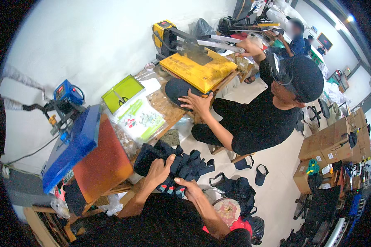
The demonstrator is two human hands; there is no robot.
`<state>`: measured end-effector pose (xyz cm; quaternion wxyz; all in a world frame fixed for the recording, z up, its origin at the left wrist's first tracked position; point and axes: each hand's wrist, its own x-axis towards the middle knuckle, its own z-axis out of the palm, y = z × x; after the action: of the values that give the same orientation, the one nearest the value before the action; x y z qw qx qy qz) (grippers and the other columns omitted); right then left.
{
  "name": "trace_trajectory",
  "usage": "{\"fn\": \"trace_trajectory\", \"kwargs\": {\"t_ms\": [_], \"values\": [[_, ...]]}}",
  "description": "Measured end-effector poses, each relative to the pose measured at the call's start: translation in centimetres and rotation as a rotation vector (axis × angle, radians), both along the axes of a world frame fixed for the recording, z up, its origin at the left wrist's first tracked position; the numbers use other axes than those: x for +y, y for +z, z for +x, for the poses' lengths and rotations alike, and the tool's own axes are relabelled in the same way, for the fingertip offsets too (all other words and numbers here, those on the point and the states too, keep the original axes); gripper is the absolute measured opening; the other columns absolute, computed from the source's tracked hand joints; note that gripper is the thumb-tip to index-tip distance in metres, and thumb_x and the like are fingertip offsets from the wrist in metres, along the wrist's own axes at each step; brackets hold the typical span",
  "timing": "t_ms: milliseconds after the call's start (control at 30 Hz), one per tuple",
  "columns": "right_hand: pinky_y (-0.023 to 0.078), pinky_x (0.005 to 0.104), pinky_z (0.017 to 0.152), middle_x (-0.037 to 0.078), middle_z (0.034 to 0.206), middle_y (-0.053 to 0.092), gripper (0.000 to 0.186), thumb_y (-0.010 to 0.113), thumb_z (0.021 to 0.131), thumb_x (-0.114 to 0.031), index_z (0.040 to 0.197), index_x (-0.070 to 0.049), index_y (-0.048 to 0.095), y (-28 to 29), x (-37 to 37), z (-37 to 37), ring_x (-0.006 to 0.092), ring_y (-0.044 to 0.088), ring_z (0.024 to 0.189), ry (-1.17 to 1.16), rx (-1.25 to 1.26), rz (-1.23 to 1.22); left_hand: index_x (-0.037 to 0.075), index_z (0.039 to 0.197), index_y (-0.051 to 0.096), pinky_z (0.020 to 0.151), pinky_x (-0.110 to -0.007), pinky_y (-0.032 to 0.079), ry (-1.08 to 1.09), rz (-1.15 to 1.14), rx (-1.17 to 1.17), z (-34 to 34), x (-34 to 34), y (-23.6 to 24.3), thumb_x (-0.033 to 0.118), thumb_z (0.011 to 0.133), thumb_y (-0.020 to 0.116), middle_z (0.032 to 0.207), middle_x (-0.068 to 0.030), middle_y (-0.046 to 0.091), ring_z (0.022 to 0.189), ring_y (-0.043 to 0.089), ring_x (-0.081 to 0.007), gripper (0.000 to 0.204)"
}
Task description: The person prepares hats for printing by arranging them on a table, applying patches or designs by hand, and then placing the hats into a heat-press machine to secure the design.
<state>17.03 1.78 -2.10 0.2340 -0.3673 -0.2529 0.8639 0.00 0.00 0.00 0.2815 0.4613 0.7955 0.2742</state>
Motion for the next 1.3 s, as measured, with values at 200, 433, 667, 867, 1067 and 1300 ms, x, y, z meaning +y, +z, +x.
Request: {"fn": "trace_trajectory", "kwargs": {"t_ms": [200, 433, 667, 867, 1067, 1300], "values": [[0.053, 0.0382, 0.09, 0.01, 0.109, 0.069, 0.045, 0.078, 0.079, -0.008, 0.12, 0.001, 0.062, 6.5, 6.2, -10.4, 0.0216, 0.066, 0.098, -0.161, -0.011, 0.083, -0.014, 0.08, 0.068, 0.101, -0.054, 0.039, -0.084, -0.083, 0.037, -7.4, 5.9, 8.5, 0.058, 0.1, 0.032, 0.08, -0.034, 0.065, 0.087, 0.065, -0.0474, 0.082], [0.049, 0.0401, 0.096, 0.013, 0.114, 0.068, 0.037, 0.067, 0.091, -0.02, 0.12, 0.002, 0.063, 10.6, 15.4, -19.9, 0.0256, 0.065, 0.103, -0.232, 0.319, 0.145, -0.002, 0.132, 0.055, 0.114, -0.056, 0.024, 0.049, 1.097, -0.141, -9.8, 2.1, 10.2, 0.043, 0.101, 0.035, 0.138, -0.023, 0.053, 0.133, 0.045, -0.0408, 0.058], [0.05, 0.0397, 0.095, 0.01, 0.114, 0.069, 0.032, 0.065, 0.094, -0.023, 0.118, -0.002, 0.064, 8.2, 27.1, -39.6, 0.0246, 0.065, 0.102, -0.09, 0.646, 0.12, 0.002, 0.123, 0.063, 0.106, -0.043, 0.042, 0.09, 0.591, -0.302, -9.5, 1.2, 6.1, 0.011, 0.097, 0.057, 0.128, -0.016, 0.062, 0.123, 0.056, -0.0305, 0.027], [0.048, 0.0449, 0.099, 0.008, 0.117, 0.069, 0.032, 0.06, 0.098, -0.033, 0.119, -0.01, 0.065, -0.7, 33.8, -50.1, 0.0257, 0.066, 0.102, -0.15, 0.861, -0.028, 0.004, 0.122, 0.062, 0.101, -0.042, 0.045, 0.269, 0.344, -0.284, -9.5, 2.2, 1.7, 0.018, 0.097, 0.059, 0.125, -0.0157, 0.064, 0.118, 0.06, -0.031, 0.028], [0.046, 0.0474, 0.105, 0.011, 0.137, 0.058, 0.064, 0.055, 0.093, -0.058, 0.136, -0.01, 0.054, -13.8, 32.8, -48.8, 0.0322, 0.058, 0.121, -0.13, 0.693, -0.138, 0.004, 0.125, 0.061, 0.101, -0.042, 0.045, 0.214, 0.054, -0.205, -8.8, 2.1, -2.5, 0.025, 0.098, 0.058, 0.127, -0.017, 0.063, 0.12, 0.059, -0.032, 0.034], [0.036, 0.0486, 0.113, 0.01, 0.145, 0.05, 0.065, 0.055, 0.096, -0.051, 0.144, -0.009, 0.046, -16.7, 30.7, -46.3, 0.0323, 0.048, 0.131, -0.077, 0.674, -0.197, 0.004, 0.143, 0.044, 0.108, -0.042, 0.04, 0.488, 0.121, -0.54, -9.6, 3.7, -8.7, 0.035, 0.1, 0.058, 0.14, -0.017, 0.054, 0.127, 0.053, -0.0282, 0.056]]}}
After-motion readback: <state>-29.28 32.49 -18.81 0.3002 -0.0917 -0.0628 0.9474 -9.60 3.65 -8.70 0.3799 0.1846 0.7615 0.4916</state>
